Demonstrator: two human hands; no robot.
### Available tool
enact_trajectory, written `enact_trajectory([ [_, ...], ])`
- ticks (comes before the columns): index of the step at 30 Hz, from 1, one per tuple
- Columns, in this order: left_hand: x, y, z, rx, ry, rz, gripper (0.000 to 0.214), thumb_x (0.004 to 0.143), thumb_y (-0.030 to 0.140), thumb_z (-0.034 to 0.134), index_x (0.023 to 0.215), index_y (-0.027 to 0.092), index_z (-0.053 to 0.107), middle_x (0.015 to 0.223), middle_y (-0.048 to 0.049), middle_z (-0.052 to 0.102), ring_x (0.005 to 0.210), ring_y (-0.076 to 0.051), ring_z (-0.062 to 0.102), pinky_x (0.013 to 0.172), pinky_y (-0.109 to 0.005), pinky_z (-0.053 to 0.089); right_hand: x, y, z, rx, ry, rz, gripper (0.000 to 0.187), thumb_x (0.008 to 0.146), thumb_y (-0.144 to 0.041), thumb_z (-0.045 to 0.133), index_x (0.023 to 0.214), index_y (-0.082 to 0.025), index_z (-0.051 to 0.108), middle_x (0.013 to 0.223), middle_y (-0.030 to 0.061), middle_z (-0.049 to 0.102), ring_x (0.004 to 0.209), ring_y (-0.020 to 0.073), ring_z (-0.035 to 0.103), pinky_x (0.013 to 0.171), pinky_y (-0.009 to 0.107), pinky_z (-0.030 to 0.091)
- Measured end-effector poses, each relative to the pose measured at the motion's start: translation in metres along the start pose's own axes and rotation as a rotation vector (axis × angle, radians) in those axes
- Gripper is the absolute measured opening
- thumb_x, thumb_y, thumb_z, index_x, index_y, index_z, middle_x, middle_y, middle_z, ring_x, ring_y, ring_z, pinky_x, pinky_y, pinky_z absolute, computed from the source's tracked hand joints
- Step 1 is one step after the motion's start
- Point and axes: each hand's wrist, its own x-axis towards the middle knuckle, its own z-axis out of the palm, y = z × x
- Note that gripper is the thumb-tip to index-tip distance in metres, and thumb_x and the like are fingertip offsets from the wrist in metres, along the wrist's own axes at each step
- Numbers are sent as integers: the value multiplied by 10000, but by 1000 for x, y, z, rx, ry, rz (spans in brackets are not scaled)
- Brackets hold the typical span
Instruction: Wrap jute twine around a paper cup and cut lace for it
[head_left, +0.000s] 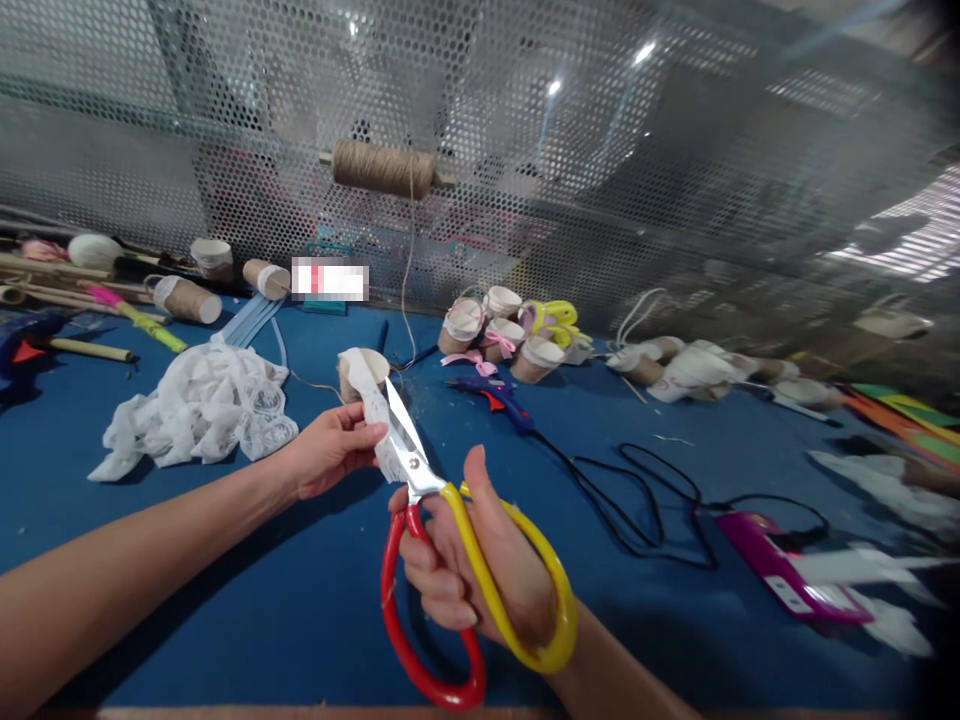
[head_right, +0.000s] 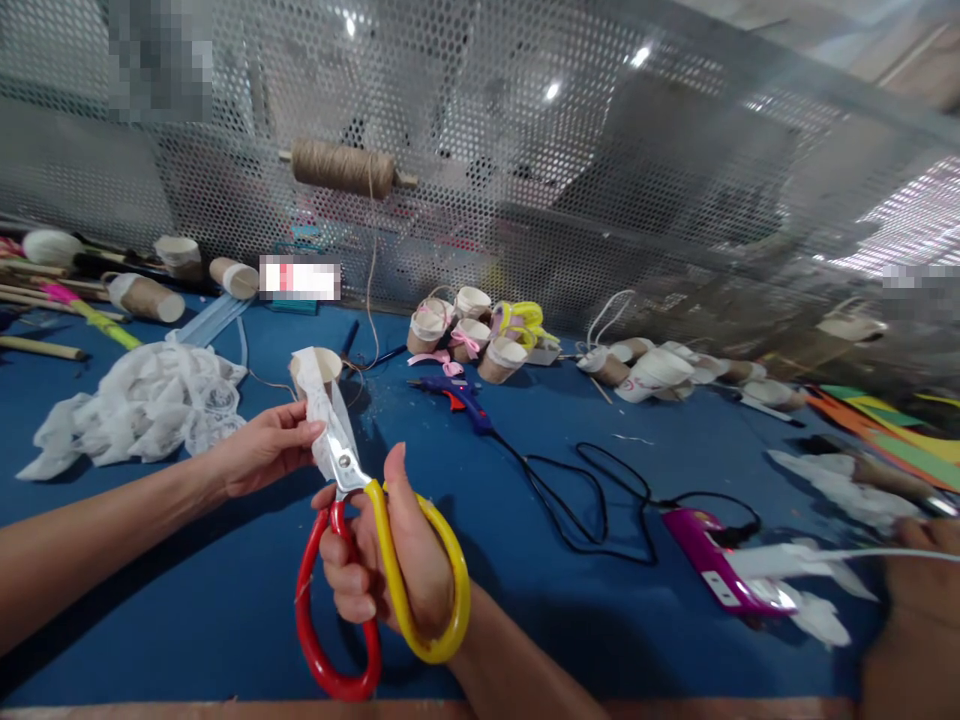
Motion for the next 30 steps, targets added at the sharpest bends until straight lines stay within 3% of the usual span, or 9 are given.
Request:
enact_trajectory([
  [16, -3, 1, 1, 28, -22, -12, 245, 608, 203, 770, 789, 104, 637, 678, -29, 670, 589, -114, 604, 599, -230, 470, 3, -6, 1, 40, -57, 43, 706, 799, -715, 90, 841, -174, 541, 514, -44, 389, 346, 16, 196, 309, 106, 156],
  [30, -4, 2, 2, 36, -13, -13, 249, 600, 166, 767, 798, 101, 631, 688, -31, 669, 610, -125, 604, 621, -250, 470, 4, -8, -2, 62, -72, 61, 782, 819, -670, -1, 800, -147, 580, 474, -52, 371, 301, 7, 172, 255, 100, 172],
])
